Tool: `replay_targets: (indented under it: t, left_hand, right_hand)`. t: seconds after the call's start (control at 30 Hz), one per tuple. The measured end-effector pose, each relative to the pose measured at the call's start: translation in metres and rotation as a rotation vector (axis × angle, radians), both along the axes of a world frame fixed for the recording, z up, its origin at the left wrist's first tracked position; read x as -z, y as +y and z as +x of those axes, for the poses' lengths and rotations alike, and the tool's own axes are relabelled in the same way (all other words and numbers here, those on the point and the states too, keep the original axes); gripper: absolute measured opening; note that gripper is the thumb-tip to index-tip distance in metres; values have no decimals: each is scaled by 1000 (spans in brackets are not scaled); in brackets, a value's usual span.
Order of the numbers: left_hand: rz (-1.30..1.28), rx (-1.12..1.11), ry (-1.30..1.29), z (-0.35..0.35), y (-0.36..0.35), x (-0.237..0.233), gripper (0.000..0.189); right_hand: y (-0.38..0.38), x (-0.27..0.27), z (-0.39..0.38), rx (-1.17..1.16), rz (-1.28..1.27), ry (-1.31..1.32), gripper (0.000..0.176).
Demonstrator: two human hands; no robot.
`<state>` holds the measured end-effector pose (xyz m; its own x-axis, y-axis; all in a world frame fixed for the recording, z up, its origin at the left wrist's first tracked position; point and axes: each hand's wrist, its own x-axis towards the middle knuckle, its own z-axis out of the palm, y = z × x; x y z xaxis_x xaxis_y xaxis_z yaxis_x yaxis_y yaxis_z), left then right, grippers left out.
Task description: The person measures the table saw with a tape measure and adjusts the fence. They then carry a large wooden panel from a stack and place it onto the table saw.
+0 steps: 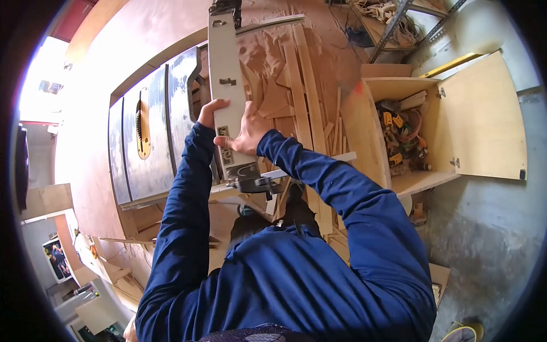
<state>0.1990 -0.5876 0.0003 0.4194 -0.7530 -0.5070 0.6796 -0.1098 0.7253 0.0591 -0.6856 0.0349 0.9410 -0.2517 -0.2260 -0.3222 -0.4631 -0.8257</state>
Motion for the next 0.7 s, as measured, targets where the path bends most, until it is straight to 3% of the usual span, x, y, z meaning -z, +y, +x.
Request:
replay_targets:
  t: [0.03, 0.07, 0.1, 0.13, 0.2, 0.23, 0.33, 0.37, 0.4, 0.47, 0.53, 0.6, 0.67, 0.7]
  left_hand:
    - [-79, -38, 21, 2, 11, 5, 43]
    - [-158, -79, 41, 9, 24, 13, 38]
    - [-150, -99, 99, 31, 42, 47, 46]
    - [-192, -170, 104, 30, 49, 55, 47]
    - [-276, -255, 68, 23, 55, 52, 49]
    - [-385, -298, 130, 15, 53, 43, 52]
    - [-462, -263, 156, 19, 45, 48, 53]
    - [-449, -248, 164, 20, 41, 51, 53]
    - [-449, -245, 172, 18, 39, 51, 53]
    - [-483, -255, 202, 18, 34, 49, 55]
    - [-416, -305, 146, 18, 35, 46, 56]
    - [-513, -284, 218, 12, 33, 39, 58]
    - [-438, -104, 201, 23, 35, 36, 59]
    - [-424, -131, 192, 19, 30, 27, 58]
  right_hand:
    - [8, 10, 1, -5, 1, -1, 106]
    - [18, 28, 2, 108, 122, -235, 96]
    - [29, 49, 7, 224, 248, -467, 87]
    - [41, 78, 20, 109, 857, -347, 66]
    - [61, 69, 21, 286, 856, -356, 48]
    - [60, 39, 16, 336, 821, -257, 47]
    - [57, 54, 17, 369, 844, -208, 54]
    - [55, 58, 14, 418, 639, -171, 69]
    - [57, 57, 11, 424, 636, -166, 69]
    - [58, 54, 11, 474, 551, -348, 78]
    - [56, 54, 14, 464, 539, -331, 84]
    - [56, 57, 15, 441, 607, -438, 84]
    - [52, 61, 14, 450, 724, -443, 85]
    - [46, 57, 12, 405, 871, -449, 89]
